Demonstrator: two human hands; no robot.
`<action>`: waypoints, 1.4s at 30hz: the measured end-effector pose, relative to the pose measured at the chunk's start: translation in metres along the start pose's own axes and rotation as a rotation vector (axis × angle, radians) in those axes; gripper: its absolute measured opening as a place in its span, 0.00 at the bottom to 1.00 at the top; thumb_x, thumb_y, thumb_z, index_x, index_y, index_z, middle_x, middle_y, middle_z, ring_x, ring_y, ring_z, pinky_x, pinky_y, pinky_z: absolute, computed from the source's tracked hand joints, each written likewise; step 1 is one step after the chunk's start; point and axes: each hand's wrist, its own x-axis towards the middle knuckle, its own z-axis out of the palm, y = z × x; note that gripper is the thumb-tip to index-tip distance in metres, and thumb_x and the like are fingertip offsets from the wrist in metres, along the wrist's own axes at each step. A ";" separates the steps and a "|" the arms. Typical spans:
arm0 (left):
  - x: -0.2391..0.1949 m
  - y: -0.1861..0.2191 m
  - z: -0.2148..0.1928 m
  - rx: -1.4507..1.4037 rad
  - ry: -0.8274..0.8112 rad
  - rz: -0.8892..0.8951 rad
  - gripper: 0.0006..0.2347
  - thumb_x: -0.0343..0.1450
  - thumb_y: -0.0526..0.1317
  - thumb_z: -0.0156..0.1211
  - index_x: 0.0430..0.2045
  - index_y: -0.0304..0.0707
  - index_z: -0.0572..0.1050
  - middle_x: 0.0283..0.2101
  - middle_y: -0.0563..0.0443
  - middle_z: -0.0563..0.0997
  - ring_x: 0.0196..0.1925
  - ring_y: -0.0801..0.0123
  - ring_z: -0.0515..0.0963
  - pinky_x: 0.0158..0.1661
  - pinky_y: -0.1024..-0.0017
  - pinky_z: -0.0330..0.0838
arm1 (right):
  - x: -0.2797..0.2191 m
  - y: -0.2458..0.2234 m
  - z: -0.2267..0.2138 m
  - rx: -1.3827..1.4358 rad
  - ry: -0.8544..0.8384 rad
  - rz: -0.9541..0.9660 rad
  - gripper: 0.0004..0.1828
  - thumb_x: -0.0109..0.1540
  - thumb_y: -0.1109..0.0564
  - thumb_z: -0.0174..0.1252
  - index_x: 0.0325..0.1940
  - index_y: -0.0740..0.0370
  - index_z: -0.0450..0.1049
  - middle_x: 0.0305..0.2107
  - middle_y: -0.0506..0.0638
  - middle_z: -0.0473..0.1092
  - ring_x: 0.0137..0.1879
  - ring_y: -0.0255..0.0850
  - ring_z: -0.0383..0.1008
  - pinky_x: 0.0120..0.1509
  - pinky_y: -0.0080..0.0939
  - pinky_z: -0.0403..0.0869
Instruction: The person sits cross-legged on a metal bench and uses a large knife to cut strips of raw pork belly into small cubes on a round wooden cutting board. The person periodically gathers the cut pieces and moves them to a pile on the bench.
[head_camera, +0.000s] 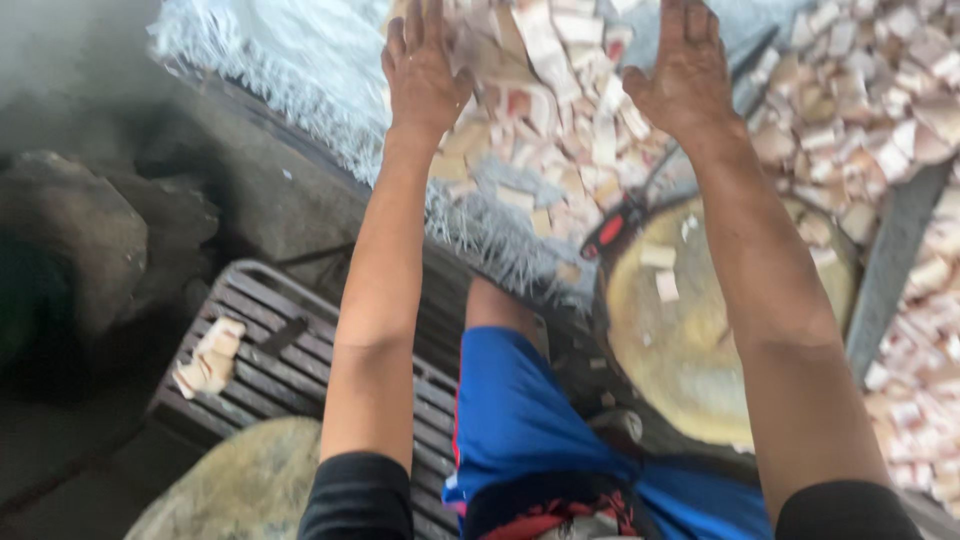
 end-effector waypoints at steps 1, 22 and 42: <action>0.014 -0.011 -0.001 0.014 -0.026 -0.006 0.41 0.65 0.42 0.71 0.73 0.41 0.51 0.74 0.35 0.55 0.74 0.31 0.51 0.68 0.36 0.48 | 0.027 0.002 0.011 -0.013 -0.004 0.009 0.52 0.63 0.51 0.69 0.80 0.71 0.45 0.73 0.71 0.53 0.77 0.68 0.52 0.79 0.64 0.57; 0.192 -0.107 0.037 -0.428 -0.327 -0.170 0.25 0.59 0.46 0.70 0.48 0.34 0.76 0.47 0.42 0.82 0.50 0.54 0.81 0.53 0.63 0.73 | 0.150 0.021 0.072 1.203 -0.120 0.652 0.23 0.57 0.60 0.60 0.55 0.68 0.70 0.38 0.55 0.70 0.40 0.49 0.74 0.40 0.47 0.76; 0.167 -0.006 0.060 -1.095 -0.720 -0.168 0.41 0.56 0.36 0.69 0.69 0.32 0.62 0.53 0.40 0.82 0.54 0.58 0.83 0.55 0.68 0.76 | 0.164 -0.037 0.133 1.632 -0.115 0.264 0.45 0.55 0.69 0.66 0.74 0.62 0.55 0.56 0.59 0.69 0.57 0.47 0.79 0.60 0.44 0.81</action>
